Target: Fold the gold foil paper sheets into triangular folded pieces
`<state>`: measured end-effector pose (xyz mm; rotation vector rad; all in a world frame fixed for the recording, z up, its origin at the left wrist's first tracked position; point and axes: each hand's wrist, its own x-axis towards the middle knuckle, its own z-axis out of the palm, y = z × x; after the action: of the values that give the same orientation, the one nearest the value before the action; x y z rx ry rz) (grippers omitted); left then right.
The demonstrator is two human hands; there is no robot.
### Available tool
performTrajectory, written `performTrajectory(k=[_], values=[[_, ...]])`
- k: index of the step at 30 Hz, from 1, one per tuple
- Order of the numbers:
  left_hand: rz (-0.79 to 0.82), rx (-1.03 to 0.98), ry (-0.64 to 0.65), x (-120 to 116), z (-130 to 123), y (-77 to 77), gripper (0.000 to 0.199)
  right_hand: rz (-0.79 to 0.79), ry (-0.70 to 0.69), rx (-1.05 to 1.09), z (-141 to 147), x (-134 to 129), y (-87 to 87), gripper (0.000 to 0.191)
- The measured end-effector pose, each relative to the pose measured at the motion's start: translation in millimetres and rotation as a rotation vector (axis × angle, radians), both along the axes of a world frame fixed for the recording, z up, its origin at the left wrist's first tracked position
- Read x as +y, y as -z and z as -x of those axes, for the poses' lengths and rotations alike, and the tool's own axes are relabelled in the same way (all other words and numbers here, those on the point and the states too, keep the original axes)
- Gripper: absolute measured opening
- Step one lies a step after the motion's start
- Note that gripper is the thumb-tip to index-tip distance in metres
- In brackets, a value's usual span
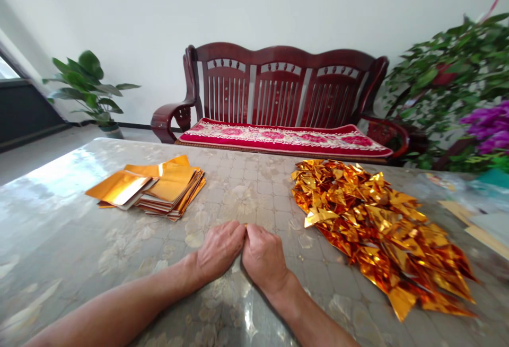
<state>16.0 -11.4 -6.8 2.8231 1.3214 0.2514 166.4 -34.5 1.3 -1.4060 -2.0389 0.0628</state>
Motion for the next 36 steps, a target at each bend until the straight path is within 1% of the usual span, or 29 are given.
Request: performTrajectory(k=[5, 9, 15, 20, 24, 26, 28, 32, 34, 36], values=[[0.069, 0.028, -0.058, 0, -6, -0.3, 0.012, 0.019, 0.051, 0.015, 5, 3, 6.3, 0.030], [0.078, -0.014, -0.085, 3, -5, 2.7, 0.014, 0.093, 0.073, 0.054, 4, 6, 6.3, 0.031], [0.060, -0.173, -0.083, 13, 8, 2.3, 0.022, 0.150, 0.034, 0.156, -10, 14, 0.3, 0.028], [0.091, -0.251, -0.148, 19, 19, -2.6, 0.025, 0.241, 0.048, 0.181, -21, 21, 4.3, 0.026], [0.097, -0.299, -0.153, 22, 23, -2.6, 0.029, 0.305, 0.036, 0.173, -26, 23, 5.1, 0.025], [0.103, -0.323, -0.147, 23, 24, -1.7, 0.030, 0.288, 0.021, 0.149, -27, 23, 4.9, 0.025], [0.103, -0.345, -0.147, 24, 25, -1.0, 0.030, 0.229, 0.022, 0.112, -28, 23, 5.3, 0.026], [0.096, -0.365, -0.147, 24, 25, -0.7, 0.030, 0.107, 0.033, 0.034, -30, 21, 6.0, 0.040], [0.096, -0.367, -0.143, 24, 25, 0.1, 0.030, 0.067, -0.015, -0.012, -31, 20, 5.3, 0.038], [0.099, -0.370, -0.139, 25, 24, 1.9, 0.031, 0.036, -0.069, -0.055, -32, 19, 4.6, 0.028]])
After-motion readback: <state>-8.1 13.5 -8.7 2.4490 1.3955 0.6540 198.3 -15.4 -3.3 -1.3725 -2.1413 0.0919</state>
